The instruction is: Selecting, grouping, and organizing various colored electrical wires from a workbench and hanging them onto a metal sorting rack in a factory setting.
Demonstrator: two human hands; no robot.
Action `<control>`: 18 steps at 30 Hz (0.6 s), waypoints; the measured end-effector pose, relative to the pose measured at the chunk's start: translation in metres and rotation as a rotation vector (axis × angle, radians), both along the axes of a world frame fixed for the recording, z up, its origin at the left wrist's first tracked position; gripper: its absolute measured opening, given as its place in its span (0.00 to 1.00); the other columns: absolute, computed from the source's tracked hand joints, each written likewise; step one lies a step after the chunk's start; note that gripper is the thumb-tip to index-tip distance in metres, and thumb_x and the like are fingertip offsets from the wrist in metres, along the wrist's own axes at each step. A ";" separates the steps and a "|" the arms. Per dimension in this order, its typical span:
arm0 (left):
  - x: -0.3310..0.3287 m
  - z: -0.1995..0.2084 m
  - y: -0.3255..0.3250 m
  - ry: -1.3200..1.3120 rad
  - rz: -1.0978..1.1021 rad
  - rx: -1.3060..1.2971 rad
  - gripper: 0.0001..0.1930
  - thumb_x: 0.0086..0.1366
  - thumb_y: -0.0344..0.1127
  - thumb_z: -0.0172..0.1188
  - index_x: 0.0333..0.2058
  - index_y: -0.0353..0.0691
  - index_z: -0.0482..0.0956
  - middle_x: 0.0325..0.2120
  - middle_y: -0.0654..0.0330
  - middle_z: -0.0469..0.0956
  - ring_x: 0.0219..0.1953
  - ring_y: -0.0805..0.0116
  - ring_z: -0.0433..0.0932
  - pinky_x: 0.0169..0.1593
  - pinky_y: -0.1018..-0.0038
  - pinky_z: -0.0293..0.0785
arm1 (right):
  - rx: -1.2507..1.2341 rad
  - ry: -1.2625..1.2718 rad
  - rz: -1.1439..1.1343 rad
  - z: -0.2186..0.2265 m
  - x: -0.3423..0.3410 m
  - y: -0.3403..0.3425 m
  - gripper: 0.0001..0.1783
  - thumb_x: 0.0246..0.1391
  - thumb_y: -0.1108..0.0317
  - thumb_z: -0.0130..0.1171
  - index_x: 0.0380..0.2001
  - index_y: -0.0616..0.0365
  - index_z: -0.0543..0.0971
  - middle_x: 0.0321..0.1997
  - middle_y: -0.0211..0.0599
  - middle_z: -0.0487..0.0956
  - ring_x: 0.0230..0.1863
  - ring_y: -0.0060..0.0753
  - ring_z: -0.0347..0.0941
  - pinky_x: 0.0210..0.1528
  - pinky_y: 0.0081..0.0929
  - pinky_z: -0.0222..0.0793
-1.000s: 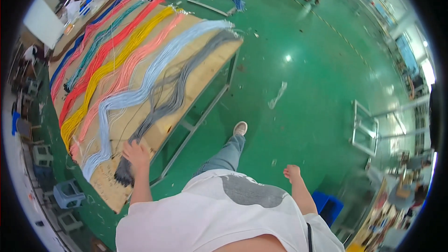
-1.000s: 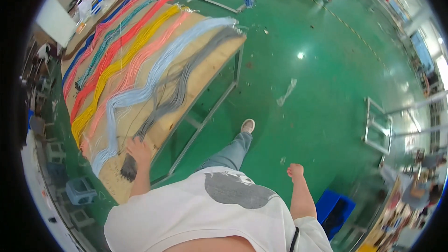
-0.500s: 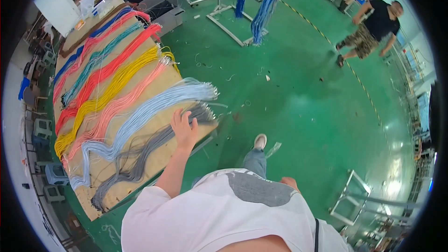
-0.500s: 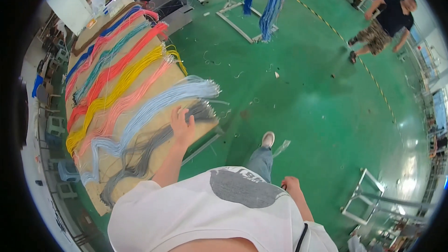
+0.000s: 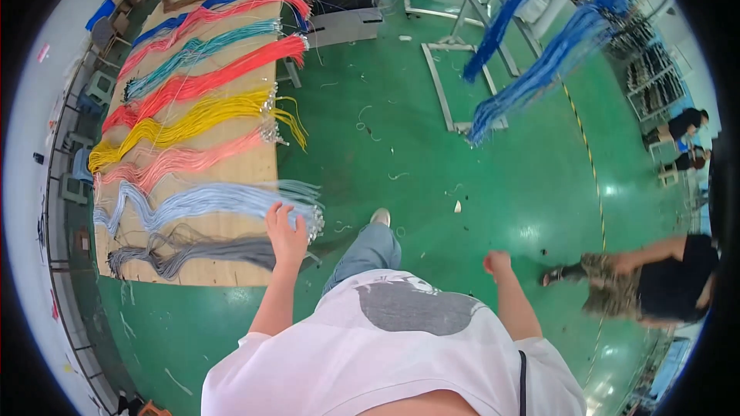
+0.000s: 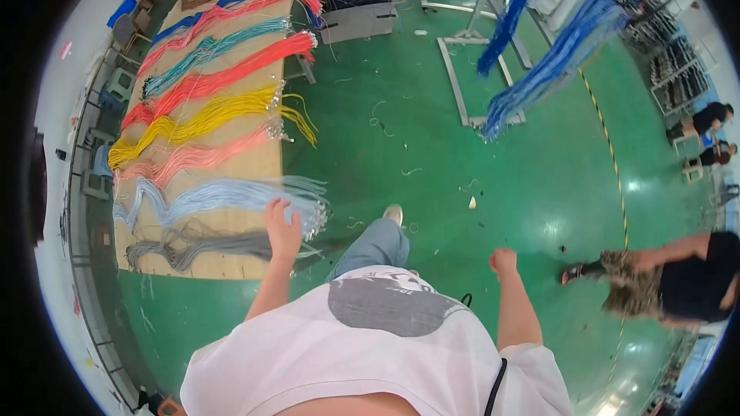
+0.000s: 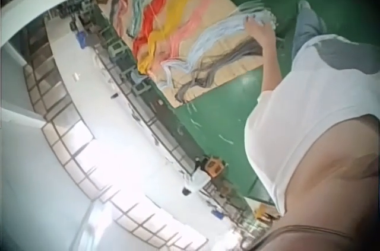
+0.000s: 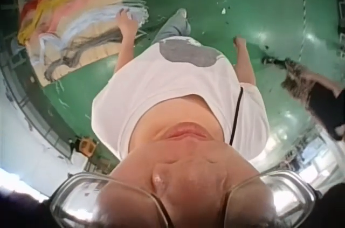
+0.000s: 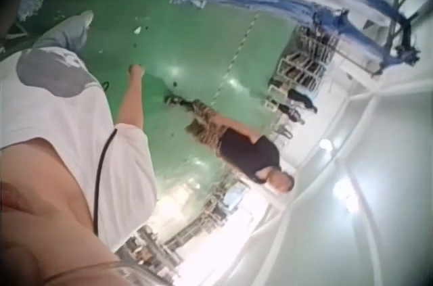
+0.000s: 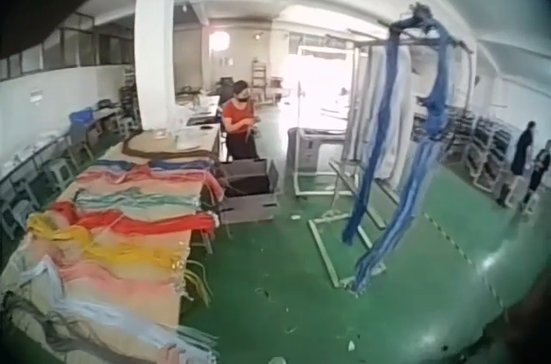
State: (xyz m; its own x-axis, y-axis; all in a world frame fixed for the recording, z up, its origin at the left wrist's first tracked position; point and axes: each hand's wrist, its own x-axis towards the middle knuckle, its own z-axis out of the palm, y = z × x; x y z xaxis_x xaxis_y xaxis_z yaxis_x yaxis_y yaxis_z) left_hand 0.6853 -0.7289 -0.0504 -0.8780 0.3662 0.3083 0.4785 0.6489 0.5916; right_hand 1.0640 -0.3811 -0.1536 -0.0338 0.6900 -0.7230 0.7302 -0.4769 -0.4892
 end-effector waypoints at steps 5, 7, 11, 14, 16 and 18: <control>-0.058 -0.033 0.066 -0.145 0.072 -0.001 0.12 0.48 0.27 0.54 0.34 0.35 0.68 0.38 0.49 0.67 0.44 0.52 0.63 0.49 0.63 0.58 | 0.041 0.350 0.021 0.032 -0.175 0.080 0.14 0.45 0.65 0.51 0.35 0.62 0.70 0.27 0.37 0.75 0.23 0.27 0.70 0.23 0.22 0.66; -0.094 -0.041 0.113 -0.126 0.029 0.045 0.10 0.48 0.27 0.54 0.32 0.35 0.70 0.33 0.51 0.70 0.40 0.54 0.66 0.47 0.65 0.60 | -0.109 0.434 0.130 0.042 -0.241 0.092 0.17 0.46 0.62 0.53 0.37 0.62 0.69 0.29 0.37 0.74 0.25 0.27 0.71 0.29 0.22 0.67; -0.178 -0.039 0.205 -0.415 -0.119 0.163 0.07 0.52 0.29 0.53 0.31 0.34 0.72 0.29 0.52 0.73 0.33 0.57 0.72 0.38 0.69 0.68 | -0.316 0.333 0.260 0.057 -0.342 0.116 0.17 0.47 0.62 0.53 0.38 0.62 0.69 0.29 0.37 0.75 0.27 0.28 0.71 0.31 0.23 0.68; -0.241 0.001 0.278 -0.351 -0.163 0.193 0.09 0.55 0.30 0.52 0.34 0.33 0.72 0.30 0.53 0.74 0.32 0.64 0.74 0.37 0.75 0.69 | -0.301 0.332 0.426 0.080 -0.425 0.160 0.13 0.47 0.63 0.52 0.34 0.59 0.71 0.27 0.33 0.74 0.27 0.23 0.69 0.29 0.21 0.65; -0.279 0.028 0.310 -0.365 -0.173 0.187 0.09 0.56 0.30 0.51 0.34 0.33 0.72 0.30 0.53 0.75 0.32 0.65 0.74 0.38 0.75 0.69 | -0.297 0.414 0.480 0.102 -0.492 0.183 0.14 0.47 0.62 0.53 0.34 0.59 0.72 0.28 0.33 0.74 0.29 0.23 0.70 0.32 0.22 0.66; -0.313 0.041 0.339 -0.457 -0.189 0.251 0.09 0.56 0.31 0.51 0.34 0.33 0.72 0.29 0.54 0.75 0.32 0.66 0.74 0.36 0.76 0.69 | -0.301 0.551 0.536 0.145 -0.566 0.196 0.14 0.48 0.62 0.53 0.35 0.59 0.72 0.30 0.33 0.74 0.31 0.23 0.70 0.35 0.22 0.67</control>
